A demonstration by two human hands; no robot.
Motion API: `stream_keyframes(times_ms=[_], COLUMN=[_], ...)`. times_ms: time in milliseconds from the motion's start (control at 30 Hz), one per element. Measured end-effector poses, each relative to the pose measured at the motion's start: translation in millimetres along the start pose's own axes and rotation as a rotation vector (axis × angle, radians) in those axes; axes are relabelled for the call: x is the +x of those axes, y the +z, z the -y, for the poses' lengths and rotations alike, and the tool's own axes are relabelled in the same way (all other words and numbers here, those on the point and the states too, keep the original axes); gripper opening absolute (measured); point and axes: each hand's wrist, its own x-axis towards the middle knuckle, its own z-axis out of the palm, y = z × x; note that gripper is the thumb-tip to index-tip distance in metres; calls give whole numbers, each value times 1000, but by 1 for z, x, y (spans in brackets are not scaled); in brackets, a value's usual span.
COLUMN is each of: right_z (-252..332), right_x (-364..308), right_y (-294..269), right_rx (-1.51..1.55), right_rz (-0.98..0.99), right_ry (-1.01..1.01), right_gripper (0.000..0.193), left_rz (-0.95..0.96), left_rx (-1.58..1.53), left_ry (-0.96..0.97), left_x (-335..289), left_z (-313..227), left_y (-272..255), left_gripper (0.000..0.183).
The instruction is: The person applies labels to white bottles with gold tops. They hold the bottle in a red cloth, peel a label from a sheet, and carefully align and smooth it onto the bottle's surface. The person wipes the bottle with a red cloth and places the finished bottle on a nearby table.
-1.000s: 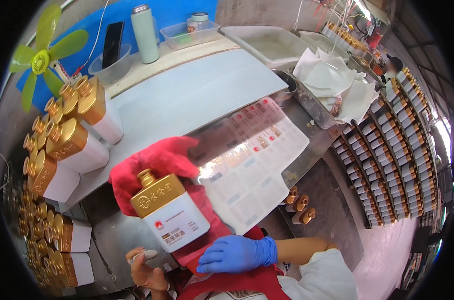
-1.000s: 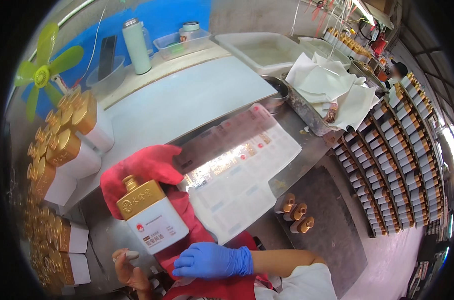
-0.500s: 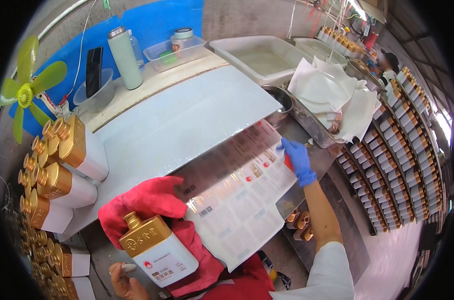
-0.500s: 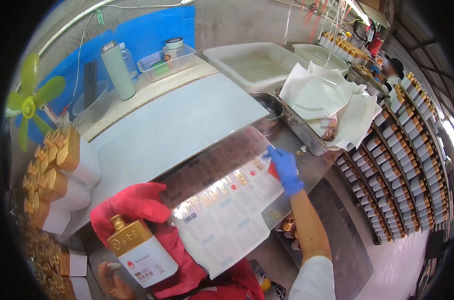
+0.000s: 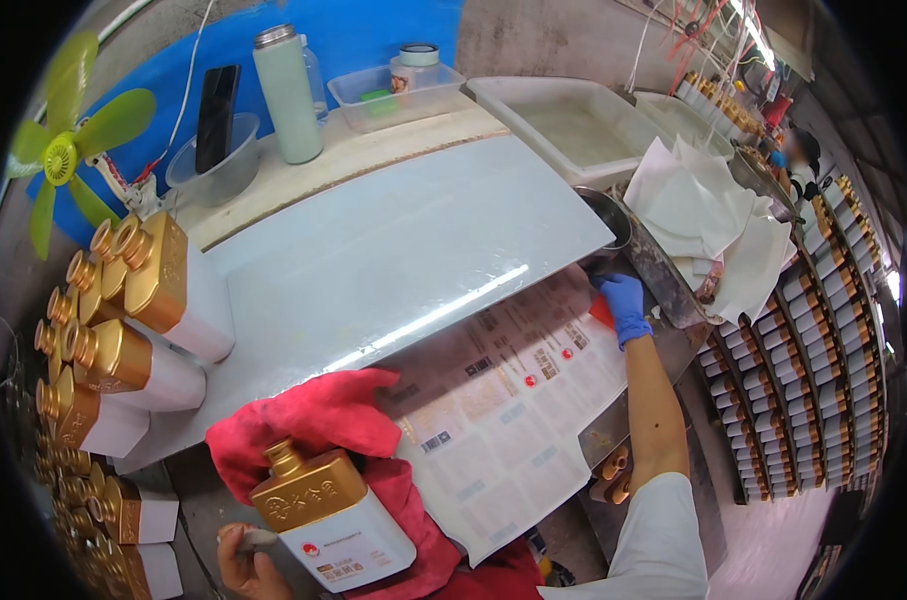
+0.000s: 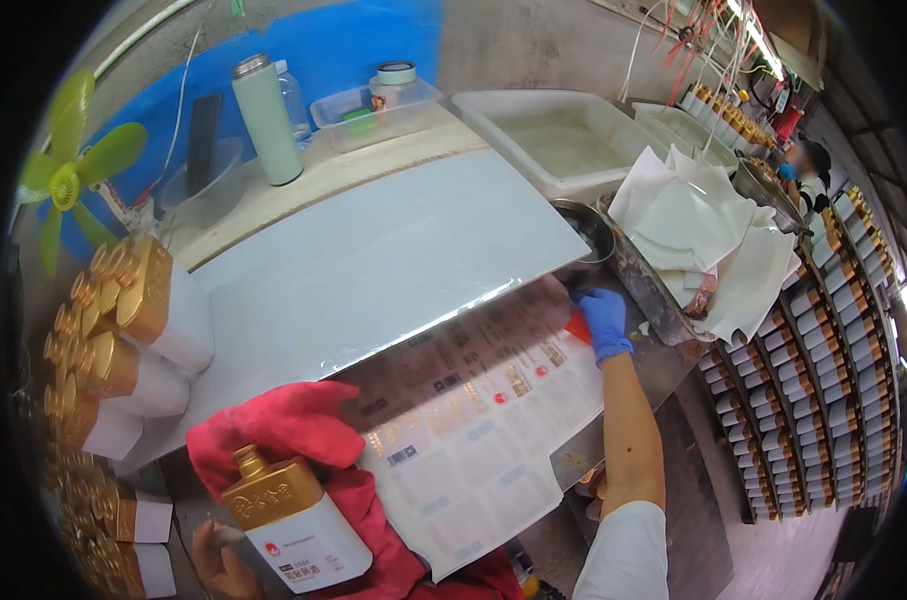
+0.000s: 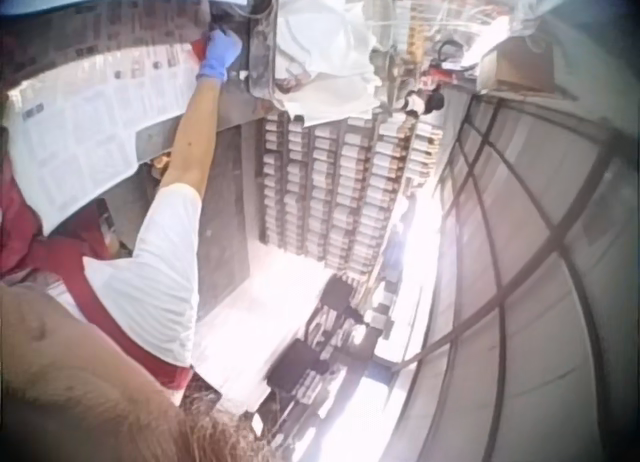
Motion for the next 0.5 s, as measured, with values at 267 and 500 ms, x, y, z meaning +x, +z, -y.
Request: stream_keyframes(times_ms=[267,500], right_z=[87,251], right_x=[-46,-153], right_y=[-33,-4], right_rx=[-483,-623], right_rz=[231,666], right_ry=[-247,-455], right_gripper=[25,19], left_rz=[-80,20], left_rx=[-120,-68], left_ry=[-52,-158], left_x=[17,57], left_z=[-10,-34], left_y=[-7,-4], left_gripper=[37,28])
